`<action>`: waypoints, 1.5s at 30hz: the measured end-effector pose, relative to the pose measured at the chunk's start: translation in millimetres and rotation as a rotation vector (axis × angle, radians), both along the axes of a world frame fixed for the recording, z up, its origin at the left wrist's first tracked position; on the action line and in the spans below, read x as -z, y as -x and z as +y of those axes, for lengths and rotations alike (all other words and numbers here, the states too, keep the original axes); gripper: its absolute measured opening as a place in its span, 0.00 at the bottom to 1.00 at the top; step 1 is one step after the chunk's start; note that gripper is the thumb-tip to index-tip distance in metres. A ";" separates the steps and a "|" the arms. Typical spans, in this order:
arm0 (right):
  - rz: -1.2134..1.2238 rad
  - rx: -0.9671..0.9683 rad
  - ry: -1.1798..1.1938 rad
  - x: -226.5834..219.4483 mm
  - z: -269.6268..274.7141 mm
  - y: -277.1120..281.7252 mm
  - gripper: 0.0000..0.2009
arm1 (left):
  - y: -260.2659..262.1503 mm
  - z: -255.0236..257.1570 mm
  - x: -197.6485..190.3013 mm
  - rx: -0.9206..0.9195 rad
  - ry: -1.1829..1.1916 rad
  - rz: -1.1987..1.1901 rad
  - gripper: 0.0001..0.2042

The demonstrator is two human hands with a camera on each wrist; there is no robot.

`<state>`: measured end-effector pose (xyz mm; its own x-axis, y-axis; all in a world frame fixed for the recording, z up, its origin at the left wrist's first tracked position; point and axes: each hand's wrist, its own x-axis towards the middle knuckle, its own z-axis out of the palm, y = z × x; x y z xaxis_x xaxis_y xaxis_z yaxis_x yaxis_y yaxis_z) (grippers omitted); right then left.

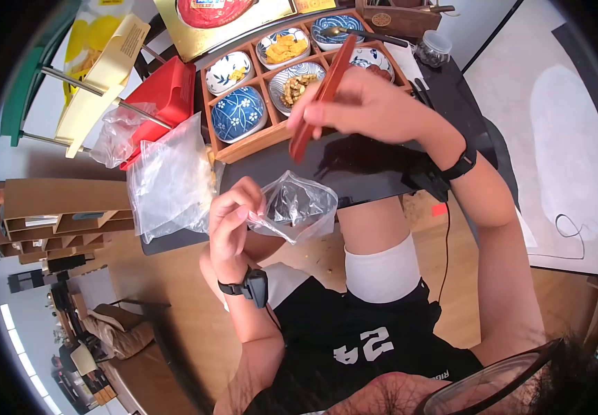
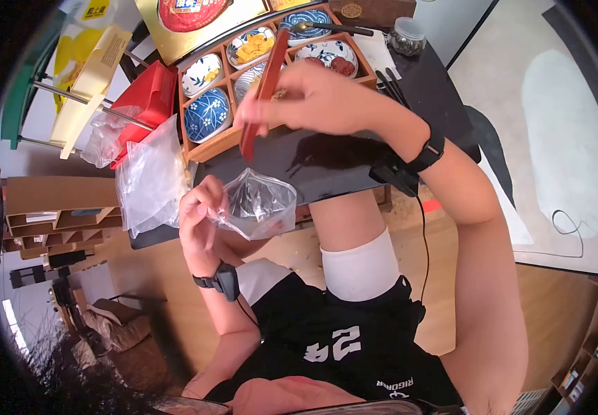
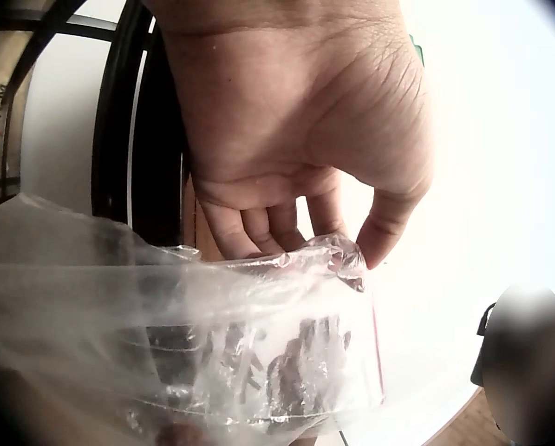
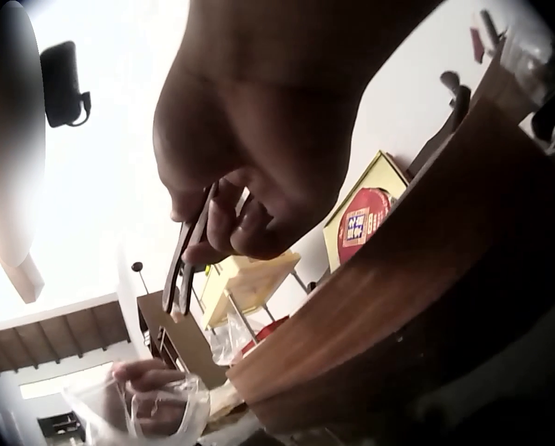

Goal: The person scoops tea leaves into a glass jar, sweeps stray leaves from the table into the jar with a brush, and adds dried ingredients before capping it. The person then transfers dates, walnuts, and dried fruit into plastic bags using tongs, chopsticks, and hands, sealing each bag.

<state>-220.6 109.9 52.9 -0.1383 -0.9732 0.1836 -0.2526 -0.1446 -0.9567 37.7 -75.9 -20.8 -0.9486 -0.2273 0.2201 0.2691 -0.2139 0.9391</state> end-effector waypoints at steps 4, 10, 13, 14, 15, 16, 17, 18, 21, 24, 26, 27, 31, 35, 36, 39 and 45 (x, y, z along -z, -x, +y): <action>0.044 0.373 0.275 8.0 -2.6 32.8 0.15 | -0.3 0.4 0.5 -0.011 0.009 -0.005 0.15; 0.577 0.792 0.439 30.7 -6.2 77.8 0.15 | -0.2 1.7 -1.0 -0.016 0.004 -0.012 0.15; 0.588 0.892 0.248 20.3 -0.5 67.4 0.19 | 0.0 2.8 -1.5 -0.027 0.005 -0.009 0.15; 0.588 0.895 0.245 19.3 -0.8 65.7 0.19 | -0.1 3.0 -1.7 -0.023 0.003 -0.009 0.15; 0.620 0.891 0.230 18.9 -0.8 64.1 0.20 | -0.3 3.0 -1.9 -0.026 0.002 -0.011 0.14; 0.652 0.887 0.213 19.0 0.1 63.5 0.20 | -0.4 3.2 -2.0 -0.028 0.000 -0.013 0.14; 0.681 0.869 0.226 23.4 -0.4 66.5 0.18 | -0.3 3.1 -1.8 -0.023 -0.003 -0.013 0.14; 0.683 0.872 0.224 23.3 0.3 66.6 0.18 | -0.2 2.6 -1.8 -0.016 -0.007 -0.010 0.14; 0.705 0.822 0.193 24.8 -0.5 65.8 0.18 | -0.3 3.2 -2.2 -0.013 -0.010 -0.010 0.14; 0.680 0.762 0.162 27.6 -2.2 67.0 0.18 | -0.4 3.4 -2.3 -0.014 -0.013 -0.012 0.14; 0.661 0.753 0.139 27.0 -2.7 66.0 0.17 | -0.4 3.4 -2.1 -0.013 -0.014 -0.010 0.14; 0.661 0.753 0.140 28.0 -2.9 66.7 0.17 | -0.3 3.3 -2.1 -0.015 -0.011 -0.011 0.14; 0.684 0.759 0.140 28.7 -3.5 67.5 0.17 | 0.2 2.2 -1.2 -0.012 0.005 -0.007 0.14; 0.681 0.761 0.147 30.6 -3.7 67.8 0.19 | 0.3 2.0 -0.9 -0.010 0.003 -0.010 0.14; 0.681 0.762 0.147 32.2 -4.2 68.8 0.19 | 0.2 2.2 -1.4 -0.010 0.003 -0.012 0.14; 0.673 0.775 0.182 34.1 -4.1 70.4 0.19 | 0.4 2.4 -1.7 -0.012 0.007 -0.015 0.14; 0.590 0.781 0.185 23.0 -1.2 60.5 0.18 | 0.0 0.6 0.3 -0.010 0.006 -0.009 0.14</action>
<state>-281.1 108.8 29.9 -0.5655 -0.5970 0.5691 -0.7685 0.1309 -0.6263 37.7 -75.3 -21.1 -0.9483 -0.2355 0.2128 0.2627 -0.2059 0.9426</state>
